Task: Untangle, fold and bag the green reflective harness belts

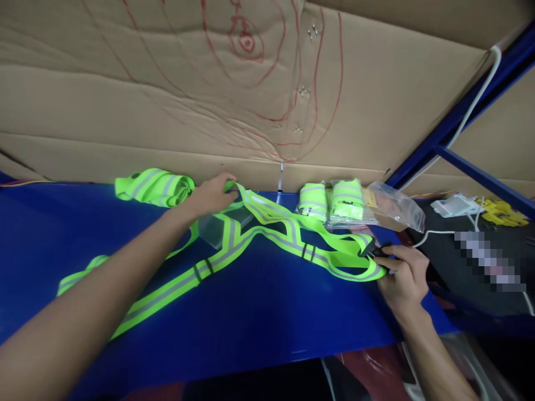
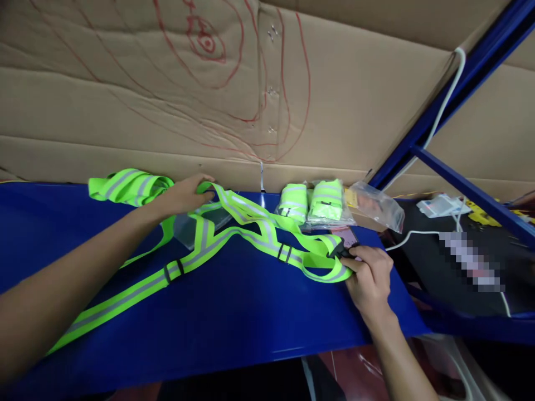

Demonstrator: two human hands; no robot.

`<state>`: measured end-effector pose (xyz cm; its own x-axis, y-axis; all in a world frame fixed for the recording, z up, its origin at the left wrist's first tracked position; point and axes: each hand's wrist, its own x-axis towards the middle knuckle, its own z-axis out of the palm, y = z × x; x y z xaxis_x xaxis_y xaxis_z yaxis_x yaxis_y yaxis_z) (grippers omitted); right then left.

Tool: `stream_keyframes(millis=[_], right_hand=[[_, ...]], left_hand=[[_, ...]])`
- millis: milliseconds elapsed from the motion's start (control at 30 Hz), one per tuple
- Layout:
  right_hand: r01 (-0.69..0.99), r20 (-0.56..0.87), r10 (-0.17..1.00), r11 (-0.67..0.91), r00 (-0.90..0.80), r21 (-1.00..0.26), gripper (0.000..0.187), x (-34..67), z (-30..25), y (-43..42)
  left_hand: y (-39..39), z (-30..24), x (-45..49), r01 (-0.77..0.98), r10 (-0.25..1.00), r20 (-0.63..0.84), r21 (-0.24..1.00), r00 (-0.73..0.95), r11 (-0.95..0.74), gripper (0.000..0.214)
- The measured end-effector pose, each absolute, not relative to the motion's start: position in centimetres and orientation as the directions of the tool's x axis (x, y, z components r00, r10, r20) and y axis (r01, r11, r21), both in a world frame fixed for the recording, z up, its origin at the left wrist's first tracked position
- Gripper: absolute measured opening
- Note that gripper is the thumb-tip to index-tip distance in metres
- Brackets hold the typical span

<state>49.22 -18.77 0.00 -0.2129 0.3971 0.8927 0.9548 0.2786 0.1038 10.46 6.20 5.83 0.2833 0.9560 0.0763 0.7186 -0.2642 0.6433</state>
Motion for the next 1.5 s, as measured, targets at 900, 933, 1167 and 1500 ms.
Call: stream_keyframes(millis=[900, 933, 1167, 1500], right_hand=[[0.910, 0.652, 0.654, 0.388, -0.385, 0.147, 0.018, 49.2, -0.3, -23.1], [0.904, 0.627, 0.665, 0.393, -0.405, 0.167, 0.020, 49.3, 0.0, -22.8], [0.942, 0.440, 0.833, 0.301, -0.336, 0.150, 0.035, 48.3, 4.0, -17.0], [0.834, 0.011, 0.857, 0.504, -0.515, -0.223, 0.058, 44.6, 6.2, -16.2]], left_hand=[[-8.2, -0.4, 16.2, 0.401, 0.381, 0.391, 0.034, 0.838, -0.916, 0.045], [-8.4, -0.2, 16.1, 0.383, 0.365, 0.385, 0.033, 0.848, -0.923, 0.043], [-9.6, 1.2, 16.7, 0.307, 0.463, 0.419, 0.389, 0.781, -0.869, 0.030], [-12.9, 5.2, 16.3, -0.106, 0.433, 0.286, 0.913, 0.855, -0.395, 0.029]])
